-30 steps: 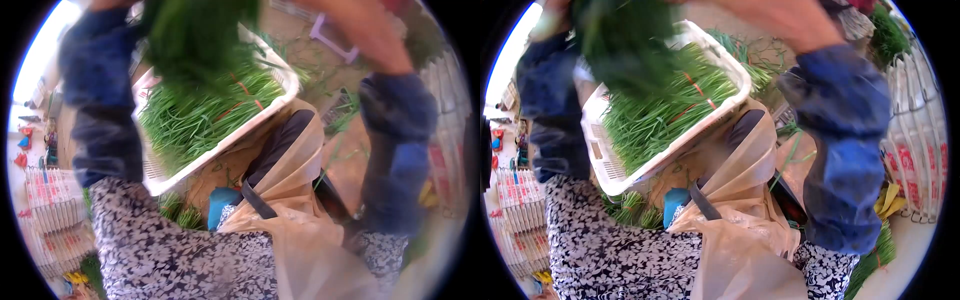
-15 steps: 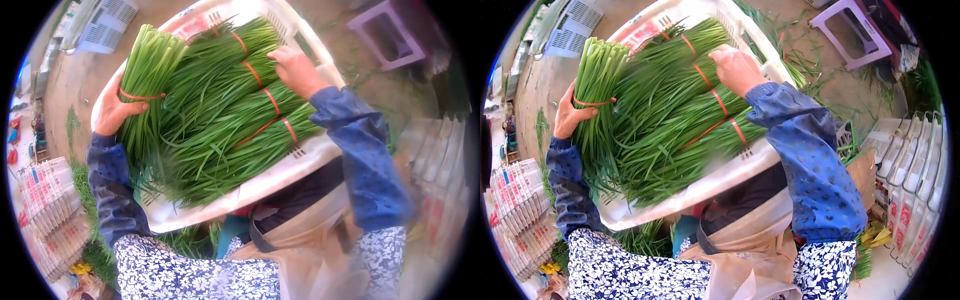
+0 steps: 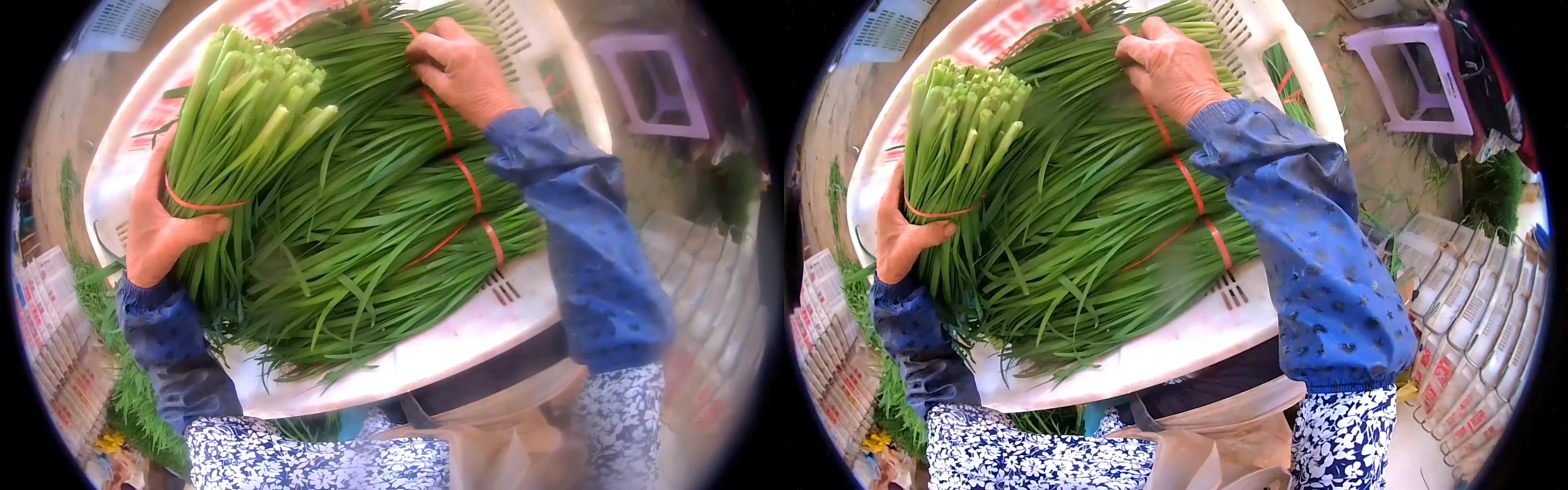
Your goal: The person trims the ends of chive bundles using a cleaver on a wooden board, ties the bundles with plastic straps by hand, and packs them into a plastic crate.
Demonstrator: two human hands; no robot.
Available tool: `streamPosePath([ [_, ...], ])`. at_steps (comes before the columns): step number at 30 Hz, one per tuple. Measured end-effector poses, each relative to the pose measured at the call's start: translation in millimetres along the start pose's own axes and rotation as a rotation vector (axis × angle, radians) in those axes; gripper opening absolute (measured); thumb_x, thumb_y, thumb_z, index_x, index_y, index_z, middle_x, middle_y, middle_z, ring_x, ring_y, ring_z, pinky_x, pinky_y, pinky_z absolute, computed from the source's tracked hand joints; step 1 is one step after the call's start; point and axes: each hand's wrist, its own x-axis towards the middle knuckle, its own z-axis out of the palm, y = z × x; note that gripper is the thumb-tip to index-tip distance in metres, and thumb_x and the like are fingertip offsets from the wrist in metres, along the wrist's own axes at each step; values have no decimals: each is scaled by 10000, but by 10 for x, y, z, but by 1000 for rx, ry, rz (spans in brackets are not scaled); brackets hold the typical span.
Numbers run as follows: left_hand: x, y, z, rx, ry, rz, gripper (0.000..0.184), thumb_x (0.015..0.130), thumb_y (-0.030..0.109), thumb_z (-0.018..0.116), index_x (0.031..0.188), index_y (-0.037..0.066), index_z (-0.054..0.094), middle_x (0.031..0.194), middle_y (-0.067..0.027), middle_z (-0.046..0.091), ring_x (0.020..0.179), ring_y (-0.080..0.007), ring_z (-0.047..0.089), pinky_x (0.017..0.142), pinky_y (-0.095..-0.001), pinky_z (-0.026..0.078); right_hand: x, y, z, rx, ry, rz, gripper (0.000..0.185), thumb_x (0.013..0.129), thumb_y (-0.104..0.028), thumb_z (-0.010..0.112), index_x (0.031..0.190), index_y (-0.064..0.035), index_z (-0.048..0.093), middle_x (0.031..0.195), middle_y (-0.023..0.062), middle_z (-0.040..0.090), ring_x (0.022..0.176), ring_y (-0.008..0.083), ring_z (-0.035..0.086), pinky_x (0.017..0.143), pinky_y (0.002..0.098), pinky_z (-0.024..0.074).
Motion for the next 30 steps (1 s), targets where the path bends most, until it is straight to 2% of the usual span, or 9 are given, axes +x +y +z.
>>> streamPosePath([
  [6,22,-17,15,-12,-33,60,1001,559,3,804,1439,-34,328,1318,-114,529,1198,-200,526,1028,-335,422,-109,-70,-81,-81,36,-19,161,744,-120,681,890,-115,613,899,86,561,885,296,613,748,411,510],
  [15,30,-66,-12,61,-14,66,972,561,-26,773,1429,-39,335,1303,-116,538,1174,-197,543,1009,-327,438,-78,-13,-132,-138,57,-213,166,734,-72,640,893,-104,608,941,108,567,868,326,622,736,437,506],
  [21,21,-67,-13,59,-8,33,926,557,-29,750,1402,-35,371,1257,-102,569,1120,-171,562,964,-299,453,-35,47,-219,-55,-73,-212,156,740,-61,615,893,-91,610,940,122,551,857,337,614,715,435,506],
  [23,19,-58,-7,80,3,22,906,553,-6,750,1386,-27,395,1240,-94,579,1106,-167,564,961,-292,447,-37,49,-251,59,-57,-177,124,768,18,635,863,-7,560,844,87,566,769,236,629,671,324,499],
  [24,23,-53,-3,76,7,23,906,553,-6,750,1386,-27,395,1240,-94,579,1106,-167,564,961,-292,447,-32,72,-248,57,-59,-181,124,768,18,635,863,-7,560,844,87,566,769,236,629,671,324,499],
  [26,58,-39,10,90,-6,29,915,548,20,756,1391,-19,401,1235,-92,583,1106,-168,563,969,-295,437,-38,165,-208,380,-22,203,114,753,-61,606,865,-37,602,800,112,648,775,243,677,697,357,531],
  [27,71,-39,15,83,-4,32,915,548,20,756,1391,-19,401,1235,-92,583,1106,-168,563,969,-295,437,-1,144,-235,571,-1,274,96,761,-61,610,846,-15,611,764,120,678,722,172,691,673,317,545],
  [28,88,-49,12,69,-11,21,924,548,30,759,1396,-17,396,1236,-92,583,1109,-169,561,977,-298,433,11,117,-275,564,-3,271,96,761,-61,610,846,-15,611,764,120,678,722,172,691,673,317,545],
  [30,102,-74,11,52,-18,13,933,548,41,762,1401,-16,391,1236,-93,583,1113,-170,560,984,-301,428,-2,16,-380,1018,117,497,57,794,-54,601,815,-14,634,768,103,690,694,143,688,636,315,551],
])
